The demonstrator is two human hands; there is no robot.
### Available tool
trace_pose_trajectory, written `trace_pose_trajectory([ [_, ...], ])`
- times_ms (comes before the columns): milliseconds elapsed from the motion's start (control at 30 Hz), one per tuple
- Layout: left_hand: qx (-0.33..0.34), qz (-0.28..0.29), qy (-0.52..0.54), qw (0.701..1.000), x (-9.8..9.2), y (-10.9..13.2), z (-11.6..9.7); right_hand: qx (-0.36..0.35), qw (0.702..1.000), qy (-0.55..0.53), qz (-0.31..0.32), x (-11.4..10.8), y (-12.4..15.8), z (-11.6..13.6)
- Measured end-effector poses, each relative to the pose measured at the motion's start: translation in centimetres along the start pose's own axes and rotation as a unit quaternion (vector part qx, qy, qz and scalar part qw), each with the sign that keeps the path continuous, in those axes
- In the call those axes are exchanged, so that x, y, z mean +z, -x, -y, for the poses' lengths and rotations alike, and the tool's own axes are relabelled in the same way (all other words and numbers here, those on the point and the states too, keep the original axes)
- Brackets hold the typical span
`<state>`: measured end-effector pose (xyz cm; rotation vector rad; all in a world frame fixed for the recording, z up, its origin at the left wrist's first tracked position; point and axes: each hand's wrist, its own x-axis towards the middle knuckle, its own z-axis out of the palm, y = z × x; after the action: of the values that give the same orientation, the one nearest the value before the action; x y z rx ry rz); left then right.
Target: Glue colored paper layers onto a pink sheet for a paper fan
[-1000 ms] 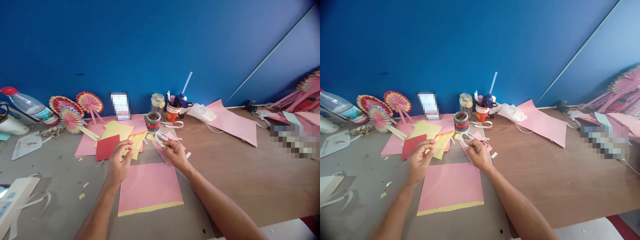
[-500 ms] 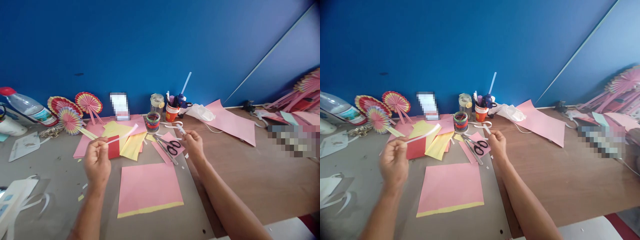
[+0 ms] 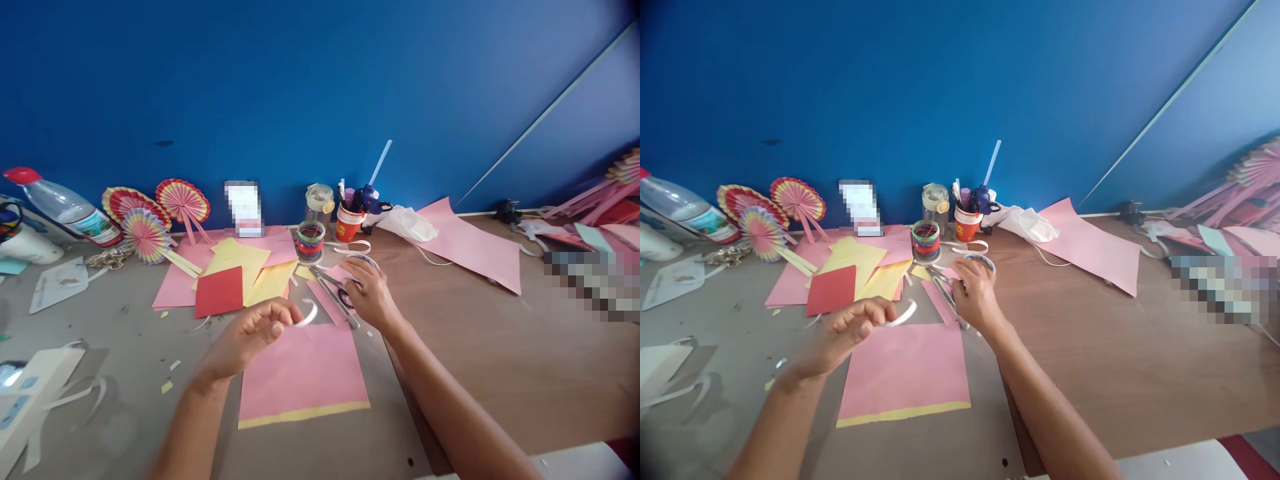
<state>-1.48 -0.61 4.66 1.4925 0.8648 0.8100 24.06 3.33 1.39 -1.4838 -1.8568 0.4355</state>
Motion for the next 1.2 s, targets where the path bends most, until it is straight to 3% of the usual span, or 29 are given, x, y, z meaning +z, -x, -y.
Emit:
trace_pose_trajectory([
  [33,-0.011,0.029,0.003,1.000,0.1,0.1,-0.4,-0.044,0.993,-0.094,0.065,-0.8,0.1,1.1],
  [100,-0.029,0.077,0.005,0.997,0.4,0.4,-1.1,-0.131,0.943,-0.225,0.209,-2.1,0.6,3.0],
  [167,-0.045,0.103,0.007,0.994,0.4,0.7,-1.4,-0.148,0.893,-0.296,0.304,-2.9,1.2,4.2],
  [200,-0.052,0.106,0.010,0.993,0.3,0.8,-1.4,-0.130,0.885,-0.308,0.323,-3.0,1.6,4.5],
  [400,-0.089,0.022,0.027,0.995,-1.3,2.3,0.6,0.091,0.917,-0.250,0.298,-1.6,3.7,3.3],
  [633,-0.162,-0.109,-0.045,0.980,-2.6,4.5,3.3,0.193,0.935,-0.180,0.238,0.3,5.3,3.1],
  [767,-0.153,-0.167,-0.088,0.970,-2.6,5.4,4.3,0.157,0.955,-0.148,0.205,1.0,5.9,2.8],
  [900,-0.141,-0.112,-0.093,0.979,-2.1,5.7,3.6,0.019,0.968,-0.182,0.170,0.5,5.5,3.3],
  [1000,-0.137,-0.015,-0.072,0.988,-1.3,5.7,2.0,-0.115,0.942,-0.208,0.238,-0.2,4.6,4.9],
  [1067,-0.156,0.034,-0.062,0.985,-0.7,5.7,0.9,-0.162,0.916,-0.219,0.293,-0.4,4.1,6.0],
  [1200,-0.169,0.058,-0.071,0.981,-0.3,5.8,-0.4,-0.132,0.897,-0.217,0.360,0.0,3.7,6.4],
])
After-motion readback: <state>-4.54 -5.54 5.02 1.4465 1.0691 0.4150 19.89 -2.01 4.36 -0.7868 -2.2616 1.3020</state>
